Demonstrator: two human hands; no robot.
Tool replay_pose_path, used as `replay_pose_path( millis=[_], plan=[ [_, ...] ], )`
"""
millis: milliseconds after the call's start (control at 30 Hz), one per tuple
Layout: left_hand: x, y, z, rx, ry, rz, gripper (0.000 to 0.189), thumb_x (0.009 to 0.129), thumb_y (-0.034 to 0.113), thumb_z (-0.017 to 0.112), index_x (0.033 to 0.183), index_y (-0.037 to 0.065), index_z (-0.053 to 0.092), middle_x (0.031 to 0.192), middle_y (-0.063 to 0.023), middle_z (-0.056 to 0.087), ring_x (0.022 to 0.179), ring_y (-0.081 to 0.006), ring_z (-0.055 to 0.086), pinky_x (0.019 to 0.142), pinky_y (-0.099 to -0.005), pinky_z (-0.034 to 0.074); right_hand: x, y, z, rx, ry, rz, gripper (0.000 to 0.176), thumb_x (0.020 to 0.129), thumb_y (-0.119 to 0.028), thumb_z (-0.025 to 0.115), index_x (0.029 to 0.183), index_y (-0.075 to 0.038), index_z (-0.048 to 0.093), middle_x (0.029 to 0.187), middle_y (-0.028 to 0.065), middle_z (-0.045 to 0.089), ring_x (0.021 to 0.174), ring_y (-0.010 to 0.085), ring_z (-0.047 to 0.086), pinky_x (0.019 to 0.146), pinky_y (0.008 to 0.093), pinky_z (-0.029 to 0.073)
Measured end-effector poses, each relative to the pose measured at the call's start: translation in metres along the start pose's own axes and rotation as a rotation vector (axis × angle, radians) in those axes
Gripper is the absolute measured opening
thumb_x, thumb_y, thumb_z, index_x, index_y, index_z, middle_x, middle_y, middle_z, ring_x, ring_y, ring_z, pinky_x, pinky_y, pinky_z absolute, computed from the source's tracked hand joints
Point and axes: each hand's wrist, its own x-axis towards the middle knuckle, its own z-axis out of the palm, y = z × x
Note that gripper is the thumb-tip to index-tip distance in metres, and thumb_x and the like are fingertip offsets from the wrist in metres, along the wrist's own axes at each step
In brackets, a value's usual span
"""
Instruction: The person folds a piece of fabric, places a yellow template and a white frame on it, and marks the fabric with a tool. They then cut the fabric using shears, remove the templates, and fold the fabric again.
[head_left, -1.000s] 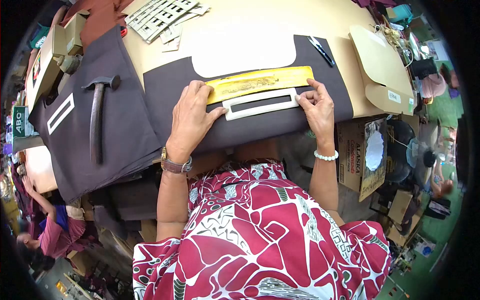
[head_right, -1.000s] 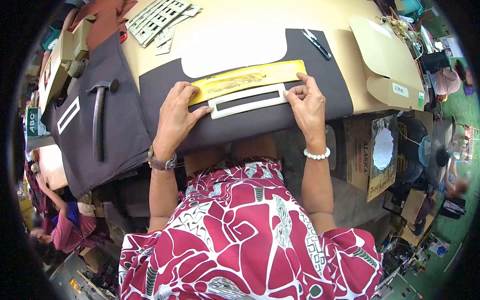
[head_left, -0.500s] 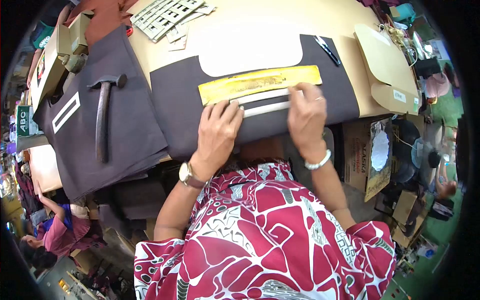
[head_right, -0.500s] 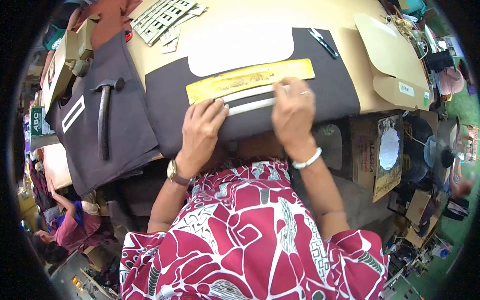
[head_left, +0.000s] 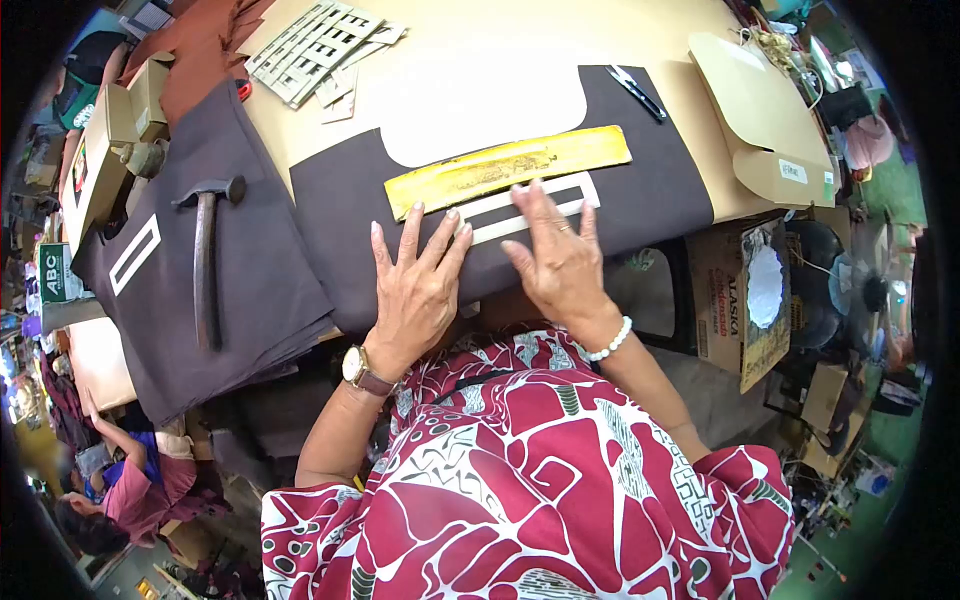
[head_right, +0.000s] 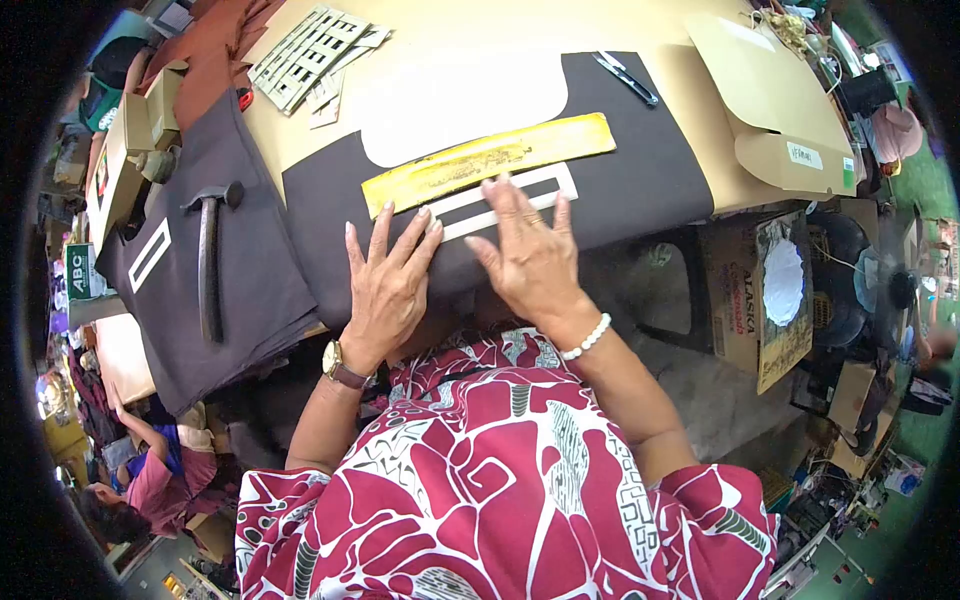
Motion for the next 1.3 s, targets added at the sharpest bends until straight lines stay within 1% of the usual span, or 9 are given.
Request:
replay_pose_path(
  millis=[300, 467, 567, 633, 767, 867, 1000, 1100, 1300],
  plan=[
    [-0.014, -0.006, -0.001, 0.075, 0.042, 0.064, 0.043, 0.087, 0.029, 0.054, 0.127, 0.012, 0.054, 0.135, -0.0097, 0.047, 0.135, -0.0327, 0.027, 0.105, -0.0649, 0.011, -0.006, 0.054, -0.017, -0.24, 0.105, 0.154, 0.068, 0.094, -0.042, 0.045, 0.141, 0.002, 0.026, 0.136, 0.005, 0.049, 0.129, 0.0262, 0.042, 0.106, 0.0622, 0.018],
    [-0.027, -0.017, -0.016, 0.041, 0.133, -0.039, 0.038, 0.086, 0.029, 0.056, 0.117, 0.006, 0.06, 0.13, -0.0154, 0.049, 0.133, -0.0344, 0.031, 0.104, -0.0625, 0.018, 0.016, 0.067, -0.034, -0.33, 0.228, 0.28, 0.053, 0.093, -0.038, 0.049, 0.128, 0.003, 0.047, 0.116, 0.019, 0.059, 0.114, 0.029, 0.053, 0.101, 0.0638, 0.024],
    [-0.022, -0.029, -0.017, 0.03, 0.225, -0.286, 0.046, 0.09, 0.033, 0.053, 0.124, 0.001, 0.052, 0.135, -0.018, 0.044, 0.132, -0.0378, 0.03, 0.106, -0.0566, 0.022, 0.044, 0.058, -0.042, -0.259, 0.274, -0.069, 0.044, 0.088, -0.033, 0.057, 0.122, -0.004, 0.054, 0.121, 0.0121, 0.059, 0.116, 0.0278, 0.051, 0.103, 0.0546, 0.029],
    [-0.02, -0.042, -0.003, 0.043, 0.297, -0.42, 0.054, 0.092, 0.037, 0.048, 0.133, 0.002, 0.043, 0.14, -0.0202, 0.037, 0.133, -0.0383, 0.028, 0.107, -0.0559, 0.02, 0.062, 0.066, -0.019, -0.203, 0.08, -0.277, 0.038, 0.087, -0.031, 0.057, 0.12, -0.011, 0.058, 0.126, 0.0089, 0.056, 0.118, 0.0269, 0.05, 0.1, 0.0485, 0.032],
    [-0.021, -0.047, 0.008, 0.099, 0.179, -0.495, 0.058, 0.091, 0.04, 0.049, 0.135, 0.002, 0.041, 0.142, -0.0238, 0.033, 0.133, -0.039, 0.028, 0.107, -0.0567, 0.02, 0.131, 0.068, 0.008, -0.083, -0.052, -0.359, 0.031, 0.089, -0.032, 0.054, 0.114, -0.014, 0.062, 0.123, 0.0045, 0.055, 0.118, 0.0231, 0.046, 0.097, 0.0475, 0.035],
    [-0.02, -0.046, 0.004, 0.111, 0.143, -0.511, 0.058, 0.092, 0.04, 0.047, 0.136, 0.003, 0.04, 0.144, -0.0222, 0.031, 0.134, -0.0379, 0.027, 0.108, -0.0553, 0.018, 0.168, 0.061, 0.022, -0.09, -0.013, -0.316, 0.032, 0.088, -0.033, 0.055, 0.112, -0.013, 0.063, 0.122, 0.0056, 0.057, 0.117, 0.0231, 0.048, 0.097, 0.0467, 0.035],
    [-0.02, -0.043, 0.001, 0.073, 0.142, -0.518, 0.058, 0.092, 0.039, 0.049, 0.136, 0.003, 0.04, 0.144, -0.0215, 0.031, 0.135, -0.0377, 0.026, 0.108, -0.0557, 0.018, 0.167, 0.103, 0.017, -0.282, 0.297, -0.185, 0.034, 0.088, -0.032, 0.055, 0.11, -0.009, 0.063, 0.118, 0.0104, 0.059, 0.114, 0.0238, 0.051, 0.092, 0.0455, 0.038],
    [-0.019, -0.044, 0.0, 0.052, 0.139, -0.526, 0.059, 0.091, 0.039, 0.05, 0.137, 0.003, 0.04, 0.144, -0.0231, 0.03, 0.135, -0.0383, 0.025, 0.109, -0.0553, 0.016, 0.141, 0.149, -0.012, -0.447, 0.32, 0.213, 0.037, 0.086, -0.028, 0.058, 0.118, -0.01, 0.058, 0.122, 0.0061, 0.057, 0.113, 0.0245, 0.052, 0.094, 0.0531, 0.037],
    [-0.018, -0.042, 0.002, 0.116, 0.147, -0.59, 0.061, 0.09, 0.04, 0.052, 0.137, 0.003, 0.038, 0.144, -0.0274, 0.028, 0.135, -0.0394, 0.024, 0.108, -0.0588, 0.012, 0.127, 0.186, -0.04, -0.233, 0.371, 0.214, 0.034, 0.081, -0.012, 0.065, 0.114, -0.007, 0.061, 0.101, 0.0114, 0.066, 0.091, 0.0281, 0.063, 0.081, 0.038, 0.049]
  ],
)
